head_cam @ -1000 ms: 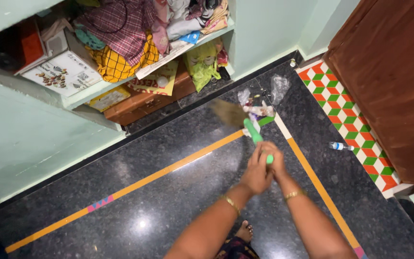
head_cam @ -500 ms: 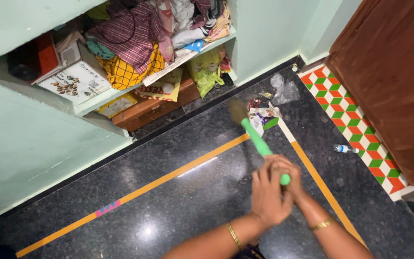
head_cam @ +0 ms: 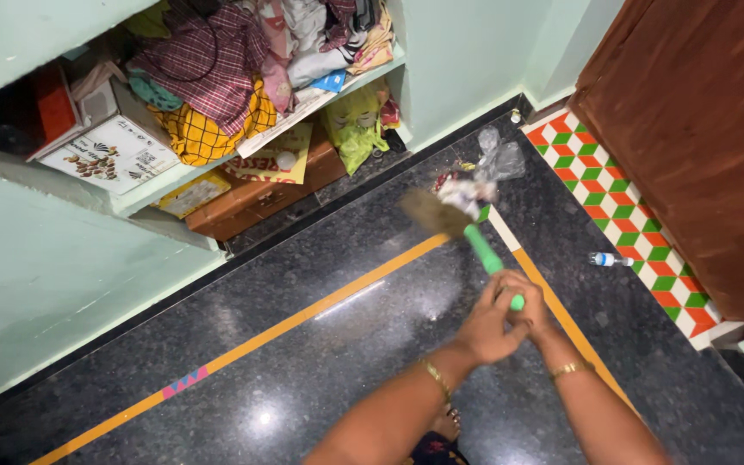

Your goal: The person sweeps a dark tiled floor using a green-handled broom. They gather scattered debris, including paper and wrappers, into a pile near a wooden door and a blue bucket. The person moves around the room to collect trash from different areas.

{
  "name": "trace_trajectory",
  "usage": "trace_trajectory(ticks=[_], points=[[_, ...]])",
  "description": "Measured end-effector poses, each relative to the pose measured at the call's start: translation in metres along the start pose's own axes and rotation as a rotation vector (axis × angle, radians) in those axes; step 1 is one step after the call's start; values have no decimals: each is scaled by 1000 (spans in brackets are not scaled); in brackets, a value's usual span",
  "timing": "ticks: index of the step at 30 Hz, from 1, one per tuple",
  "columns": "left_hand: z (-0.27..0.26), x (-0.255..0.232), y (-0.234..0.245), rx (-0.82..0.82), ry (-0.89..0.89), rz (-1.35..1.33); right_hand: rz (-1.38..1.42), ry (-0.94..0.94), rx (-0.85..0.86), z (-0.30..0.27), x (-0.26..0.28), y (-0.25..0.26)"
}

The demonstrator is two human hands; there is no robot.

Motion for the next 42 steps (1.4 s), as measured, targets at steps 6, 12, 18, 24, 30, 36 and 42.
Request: trace_trajectory(ticks=[6, 12, 18, 24, 30, 36, 42], points=[[26, -4, 33, -175, -84, 56, -20, 152, -139, 51, 31, 2], [-17, -81, 105, -536, -290, 211, -8, 207, -160, 56, 114, 7], [-37, -115, 145, -633, -357, 162, 226, 56, -61, 70, 120, 5], [-35, -59, 143, -552, -289, 232, 533, -14, 12, 74, 61, -60], [-24, 20, 112, -277, -106, 401, 626, -167, -73, 42, -47, -115], [16, 28, 76, -27, -22, 472, 333, 217, -325, 54, -46, -47], [14, -45, 77, -272, -120, 289, 248, 359, -356, 85, 47, 8]])
Point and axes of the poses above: each hand's wrist, its own z-axis towards the middle knuckle, its own y-axis out of the back of the hand, x = y × z, the point moved 10 cm from there along z, towards the middle knuckle, and after that the axes turned 12 degrees about z, right-handed, at the moved point
